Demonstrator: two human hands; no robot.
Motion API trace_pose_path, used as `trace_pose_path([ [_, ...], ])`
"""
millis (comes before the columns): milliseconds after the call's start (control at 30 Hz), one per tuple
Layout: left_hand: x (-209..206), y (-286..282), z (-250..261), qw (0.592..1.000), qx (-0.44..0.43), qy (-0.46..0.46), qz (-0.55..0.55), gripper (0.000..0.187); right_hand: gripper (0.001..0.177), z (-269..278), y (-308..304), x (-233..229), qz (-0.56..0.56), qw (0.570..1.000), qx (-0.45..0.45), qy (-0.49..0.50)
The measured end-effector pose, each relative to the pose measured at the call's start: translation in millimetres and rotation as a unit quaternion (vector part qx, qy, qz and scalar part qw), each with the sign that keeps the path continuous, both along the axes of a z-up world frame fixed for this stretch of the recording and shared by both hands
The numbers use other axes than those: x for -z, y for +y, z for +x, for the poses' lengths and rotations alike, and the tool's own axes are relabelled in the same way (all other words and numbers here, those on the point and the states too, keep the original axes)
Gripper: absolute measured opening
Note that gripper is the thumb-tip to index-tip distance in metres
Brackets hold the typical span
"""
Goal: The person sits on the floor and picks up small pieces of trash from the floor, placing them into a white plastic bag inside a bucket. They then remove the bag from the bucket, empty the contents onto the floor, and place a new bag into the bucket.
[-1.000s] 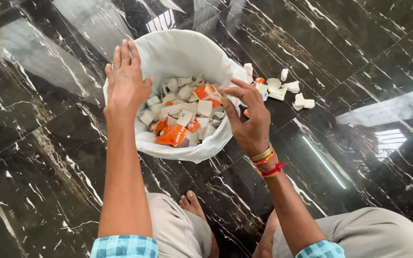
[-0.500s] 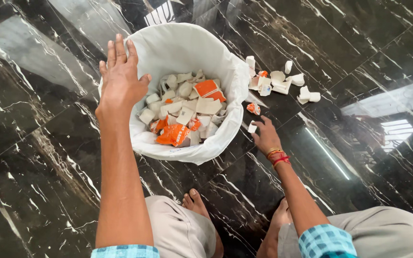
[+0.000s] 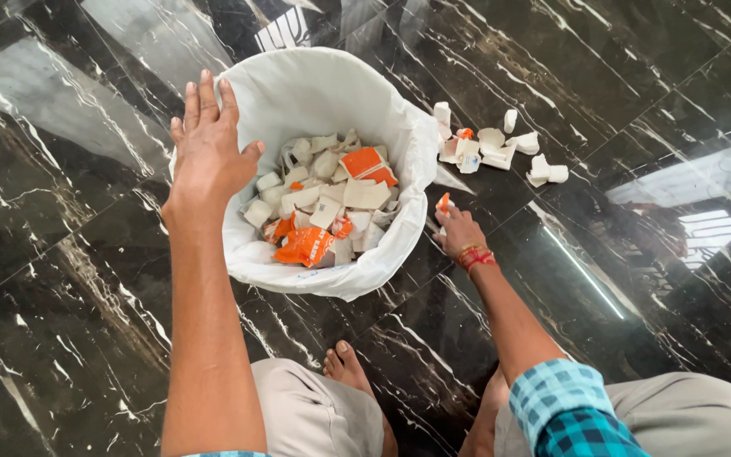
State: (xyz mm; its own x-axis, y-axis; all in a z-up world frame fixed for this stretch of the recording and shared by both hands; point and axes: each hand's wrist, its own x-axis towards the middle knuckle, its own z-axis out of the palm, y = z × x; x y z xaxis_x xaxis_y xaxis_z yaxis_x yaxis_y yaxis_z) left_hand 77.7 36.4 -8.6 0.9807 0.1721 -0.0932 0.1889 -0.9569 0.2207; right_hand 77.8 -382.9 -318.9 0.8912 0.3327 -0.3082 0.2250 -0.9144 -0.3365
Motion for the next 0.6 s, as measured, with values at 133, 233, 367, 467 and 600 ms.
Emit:
trace_pose_path([
  [133, 3, 2, -1, 1.000, 0.010, -0.014, -0.006, 0.094, 0.049, -10, -9, 14, 0.065, 0.996, -0.010, -0.057],
  [233, 3, 0, -1, 1.000, 0.010, -0.016, -0.011, 0.094, 0.054, -18, -8, 2, 0.081, 0.996, 0.024, -0.028],
  [367, 1, 1, 0, 1.000, 0.007, -0.012, -0.011, 0.094, 0.028, -34, 12, -57, 0.267, 0.922, 0.201, -0.197],
  [467, 4, 1, -1, 1.000, 0.009, -0.017, -0.010, 0.094, 0.013, -42, 29, -130, 0.486, 0.779, 0.339, -0.205],
  [600, 3, 0, -1, 1.000, 0.008, -0.018, -0.002, 0.095, 0.015, -51, 56, -245, 0.665, 0.667, 0.280, -0.185],
])
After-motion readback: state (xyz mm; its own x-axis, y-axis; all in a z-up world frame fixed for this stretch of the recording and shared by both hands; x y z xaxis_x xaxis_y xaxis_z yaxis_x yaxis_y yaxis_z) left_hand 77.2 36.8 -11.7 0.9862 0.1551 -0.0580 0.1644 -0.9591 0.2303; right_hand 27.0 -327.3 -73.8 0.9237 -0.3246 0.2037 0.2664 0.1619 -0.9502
